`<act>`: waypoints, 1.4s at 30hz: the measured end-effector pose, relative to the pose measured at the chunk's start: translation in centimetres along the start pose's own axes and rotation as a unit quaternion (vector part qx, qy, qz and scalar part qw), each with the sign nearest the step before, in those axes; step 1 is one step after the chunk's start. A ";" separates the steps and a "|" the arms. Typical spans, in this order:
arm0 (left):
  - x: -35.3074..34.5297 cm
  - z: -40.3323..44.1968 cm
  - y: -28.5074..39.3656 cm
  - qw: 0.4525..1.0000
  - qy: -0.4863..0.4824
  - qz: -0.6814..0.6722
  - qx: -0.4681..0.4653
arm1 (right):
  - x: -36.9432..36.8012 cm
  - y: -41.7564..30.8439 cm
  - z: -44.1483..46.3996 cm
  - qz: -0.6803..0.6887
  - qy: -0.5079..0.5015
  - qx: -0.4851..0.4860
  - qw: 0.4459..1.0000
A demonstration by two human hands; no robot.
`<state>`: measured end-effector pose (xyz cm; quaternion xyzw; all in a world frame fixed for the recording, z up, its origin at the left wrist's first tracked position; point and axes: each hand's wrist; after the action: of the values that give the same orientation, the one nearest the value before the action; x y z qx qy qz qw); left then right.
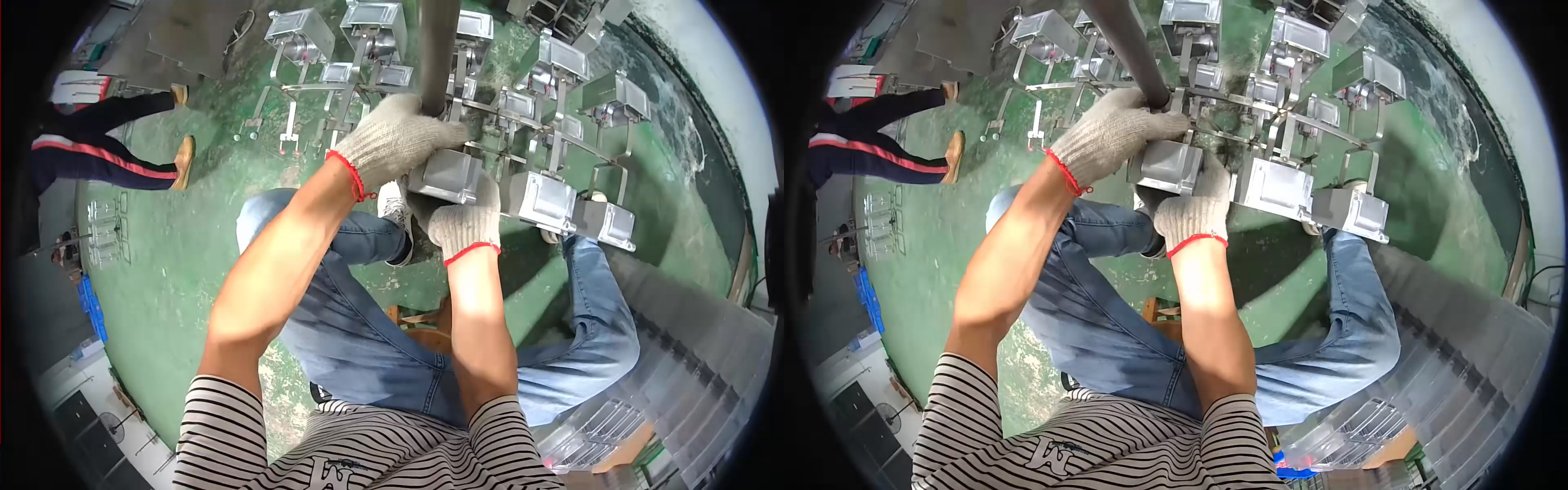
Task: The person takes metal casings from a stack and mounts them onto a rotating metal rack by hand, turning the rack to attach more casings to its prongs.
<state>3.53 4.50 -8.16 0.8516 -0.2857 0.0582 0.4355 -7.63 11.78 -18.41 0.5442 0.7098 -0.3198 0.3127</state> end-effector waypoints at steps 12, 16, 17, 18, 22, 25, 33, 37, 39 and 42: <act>-2.3 -6.8 -0.9 0.945 0.223 0.133 -0.198 | 6.8 -2.4 -8.3 -0.085 -0.138 0.050 0.985; -2.4 -6.6 0.2 0.844 0.154 0.386 -0.338 | 5.8 -7.2 -21.4 -0.310 0.101 0.335 0.884; -2.3 -6.5 0.7 0.857 0.122 0.371 -0.335 | 5.8 -9.1 -24.8 -0.416 0.144 0.423 0.792; -2.3 -6.3 1.1 0.868 0.097 0.362 -0.325 | 5.8 -10.9 -28.3 -0.513 0.181 0.487 0.684; -2.5 -6.5 1.7 0.866 0.106 0.387 -0.299 | 13.0 -19.6 -37.5 -0.355 0.354 0.691 0.521; -2.1 -6.4 1.4 0.860 0.108 0.402 -0.295 | 21.8 -23.7 -42.4 -0.543 0.551 0.526 0.353; -2.9 -6.8 0.0 0.864 0.157 0.351 -0.325 | 29.3 -24.8 -43.8 -0.769 0.512 0.352 0.150; -2.7 -9.4 -2.5 0.820 0.299 0.284 -0.397 | 22.6 -22.2 -46.1 -0.685 0.590 0.364 0.225; -3.9 -11.4 -5.2 0.803 0.344 0.284 -0.396 | 18.7 -20.7 -46.5 -0.678 0.543 0.467 0.167; -8.3 -16.5 -3.9 0.967 0.001 0.115 -0.227 | 14.6 -18.4 -44.3 -0.627 0.416 0.558 0.349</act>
<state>1.17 22.70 -3.73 0.6922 -0.3870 0.0420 0.6077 -32.83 51.63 -1.29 0.0524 0.5404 -0.4775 -0.6908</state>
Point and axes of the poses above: each hand's wrist, its own z-axis towards the middle knuckle, its own x-axis out of the back of the hand, y = z × x, and after that the axes turned 8 degrees about x, right-handed
